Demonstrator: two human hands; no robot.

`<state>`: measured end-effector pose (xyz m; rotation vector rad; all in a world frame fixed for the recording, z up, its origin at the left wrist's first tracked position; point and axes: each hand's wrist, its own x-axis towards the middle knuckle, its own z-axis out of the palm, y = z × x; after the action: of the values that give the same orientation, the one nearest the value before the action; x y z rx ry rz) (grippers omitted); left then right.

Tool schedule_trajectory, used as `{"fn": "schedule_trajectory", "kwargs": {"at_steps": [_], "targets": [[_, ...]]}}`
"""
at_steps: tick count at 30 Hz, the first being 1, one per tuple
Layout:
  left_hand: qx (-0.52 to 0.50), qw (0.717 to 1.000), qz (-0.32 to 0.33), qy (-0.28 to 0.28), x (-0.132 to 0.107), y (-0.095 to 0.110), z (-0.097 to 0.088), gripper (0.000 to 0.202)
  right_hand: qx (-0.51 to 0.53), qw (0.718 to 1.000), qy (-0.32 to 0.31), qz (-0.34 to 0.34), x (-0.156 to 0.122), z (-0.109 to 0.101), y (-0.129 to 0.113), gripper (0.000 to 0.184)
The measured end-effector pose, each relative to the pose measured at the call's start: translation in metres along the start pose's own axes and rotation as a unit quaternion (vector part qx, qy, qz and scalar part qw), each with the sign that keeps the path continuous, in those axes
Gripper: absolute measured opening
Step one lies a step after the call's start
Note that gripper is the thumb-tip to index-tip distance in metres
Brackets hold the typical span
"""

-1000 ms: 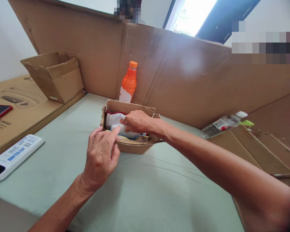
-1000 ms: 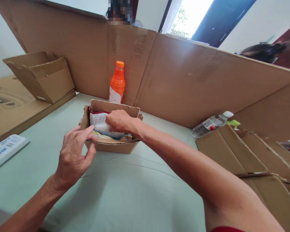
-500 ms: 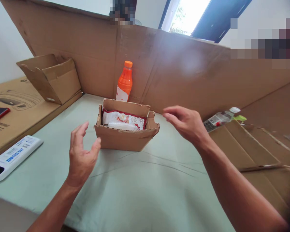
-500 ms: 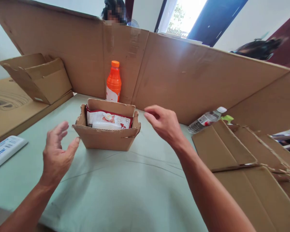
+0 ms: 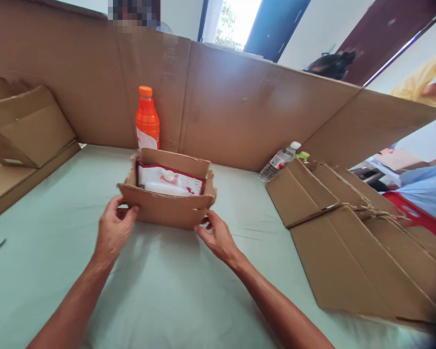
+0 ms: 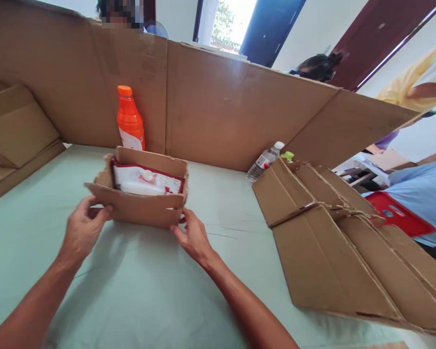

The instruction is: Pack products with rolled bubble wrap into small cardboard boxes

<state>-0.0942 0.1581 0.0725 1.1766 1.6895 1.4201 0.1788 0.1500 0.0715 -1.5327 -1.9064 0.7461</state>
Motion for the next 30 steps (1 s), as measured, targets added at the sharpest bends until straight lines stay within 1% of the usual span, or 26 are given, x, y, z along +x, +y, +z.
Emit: {"fn": "schedule_trajectory", "kwargs": {"at_steps": [1, 3, 4, 6, 7, 9, 11, 12, 14, 17, 19, 21, 23, 24, 26, 29, 30], "targets": [[-0.015, 0.999, 0.011, -0.031, 0.000, 0.002, 0.013, 0.050, 0.002, 1.000, 0.023, 0.003, -0.020, -0.007, 0.010, 0.038], [-0.055, 0.992, 0.027, -0.107, -0.001, 0.006, 0.046, 0.050, -0.001, 0.997, 0.080, 0.023, -0.061, -0.023, 0.035, 0.040], [-0.077, 0.985, 0.031, -0.151, -0.004, 0.007, 0.064, 0.052, -0.005, 0.993, 0.113, 0.037, -0.079, -0.031, 0.048, 0.044], [-0.107, 0.971, 0.036, -0.211, -0.013, 0.006, 0.102, 0.064, 0.006, 0.982, 0.181, 0.057, -0.105, -0.048, 0.072, 0.060], [-0.117, 0.964, 0.039, -0.237, -0.019, 0.005, 0.119, 0.072, 0.025, 0.976, 0.208, 0.060, -0.111, -0.055, 0.082, 0.071], [-0.131, 0.946, 0.050, -0.291, -0.035, 0.000, 0.148, 0.083, 0.080, 0.967, 0.239, 0.049, -0.112, -0.067, 0.097, 0.092], [-0.139, 0.925, 0.066, -0.348, -0.053, -0.009, 0.168, 0.088, 0.124, 0.959, 0.251, 0.032, -0.102, -0.071, 0.105, 0.105], [-0.139, 0.915, 0.073, -0.372, -0.062, -0.013, 0.175, 0.089, 0.136, 0.956, 0.259, 0.025, -0.094, -0.070, 0.107, 0.106], [-0.134, 0.900, 0.087, -0.405, -0.075, -0.023, 0.183, 0.091, 0.137, 0.949, 0.284, 0.018, -0.080, -0.064, 0.106, 0.105], [-0.122, 0.892, 0.104, -0.422, -0.085, -0.035, 0.187, 0.091, 0.108, 0.941, 0.320, 0.022, -0.070, -0.052, 0.100, 0.109], [-0.113, 0.891, 0.113, -0.425, -0.086, -0.039, 0.189, 0.091, 0.097, 0.936, 0.336, 0.032, -0.072, -0.050, 0.099, 0.116], [-0.106, 0.892, 0.119, -0.424, -0.086, -0.040, 0.190, 0.091, 0.104, 0.931, 0.345, 0.049, -0.077, -0.052, 0.099, 0.123], [-0.099, 0.895, 0.122, -0.418, -0.087, -0.038, 0.193, 0.092, 0.110, 0.932, 0.338, 0.068, -0.081, -0.055, 0.100, 0.126], [-0.095, 0.897, 0.123, -0.413, -0.088, -0.037, 0.194, 0.093, 0.110, 0.935, 0.329, 0.072, -0.082, -0.056, 0.100, 0.124], [-0.088, 0.904, 0.123, -0.399, -0.091, -0.034, 0.195, 0.095, 0.114, 0.941, 0.310, 0.071, -0.080, -0.056, 0.100, 0.112], [-0.080, 0.912, 0.126, -0.382, -0.092, -0.031, 0.197, 0.096, 0.154, 0.944, 0.279, 0.089, -0.072, -0.054, 0.102, 0.079], [-0.077, 0.913, 0.127, -0.380, -0.092, -0.029, 0.199, 0.096, 0.172, 0.943, 0.267, 0.101, -0.070, -0.054, 0.104, 0.071]]}}
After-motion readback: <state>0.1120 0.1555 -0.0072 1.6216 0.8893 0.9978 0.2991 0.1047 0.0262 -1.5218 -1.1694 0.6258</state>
